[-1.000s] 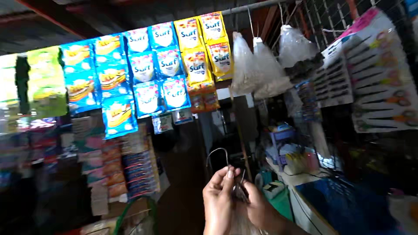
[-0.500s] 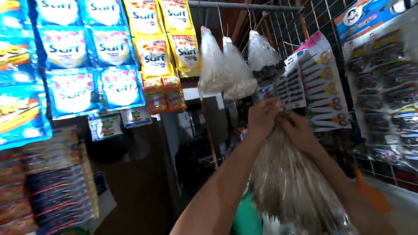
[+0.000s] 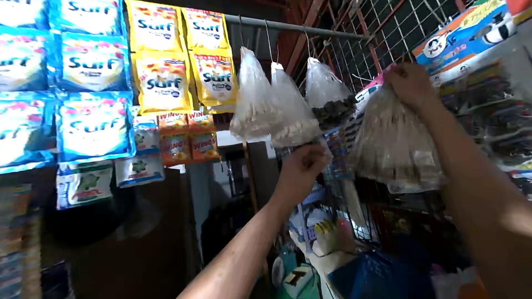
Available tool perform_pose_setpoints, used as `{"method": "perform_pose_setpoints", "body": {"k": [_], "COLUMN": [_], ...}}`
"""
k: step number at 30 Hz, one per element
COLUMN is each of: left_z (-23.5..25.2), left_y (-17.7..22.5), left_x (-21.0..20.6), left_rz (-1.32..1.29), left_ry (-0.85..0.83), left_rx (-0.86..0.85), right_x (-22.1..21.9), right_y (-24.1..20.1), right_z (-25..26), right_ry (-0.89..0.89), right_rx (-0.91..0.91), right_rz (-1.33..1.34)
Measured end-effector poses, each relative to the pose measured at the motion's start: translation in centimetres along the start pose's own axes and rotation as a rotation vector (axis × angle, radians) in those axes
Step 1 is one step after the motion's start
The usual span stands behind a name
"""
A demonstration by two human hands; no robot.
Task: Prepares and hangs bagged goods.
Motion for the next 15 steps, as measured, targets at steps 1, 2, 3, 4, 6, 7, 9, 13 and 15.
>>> {"method": "perform_pose_setpoints", "body": {"k": [1,2,3,4,6,7,9,13,15], "left_z": [-0.3,-0.6,-1.0,-1.3,-2.2,-2.5,-3.2,-4.4,-4.8], "left_y": [-0.4,-0.8,-1.3,-1.9,-3.4,-4.2,-5.9,-9.5,-10.9], "left_x": [0.4,0.8,1.3,1.9,3.2,3.8,5.0,7.0,7.7], "left_rz": [0.031,0.055,0.078,0.106,0.166,0.18,0.196,0.281,0.344], "left_ry": [-0.014,-0.021,-0.023,-0.02,-0.007,0.006,0.037,0.069,0.059], "left_rx": [-0.022,-0.056,-0.092,-0.119,-0.132,-0.14,-0.177,-0.17,-0.177], "right_x": [0.5,0.8,1.0,0.9,0.5,0.3,-0.2,-1.4,-2.0], "right_y": [0.1,0.0,-0.1,-0.2,-0.6,-0.9,-1.2,-0.7,-0.4], "right_z": [1.0,1.9,2.8,3.8,5.7,6.5,8.2,11.3,12.6], "right_ry": [0.03,0.055,0.075,0.085,0.096,0.106,0.113,0.138,0.16], "right_rx": [-0.007,-0.007,-0.002,-0.002,-0.009,-0.013,-0.039,-0.076,-0.071], "right_rz": [-0.026,-0.049,-0.075,-0.106,-0.152,-0.174,-0.231,-0.278,-0.249]}}
Point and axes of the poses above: each hand's wrist, its own z-axis towards the middle knuckle, its own x-axis out of the back of the hand, y = z × x, the point moved 9 cm from there along z, towards the middle knuckle, and after that the axes turned 2 degrees about -y, right-handed, at the moved point
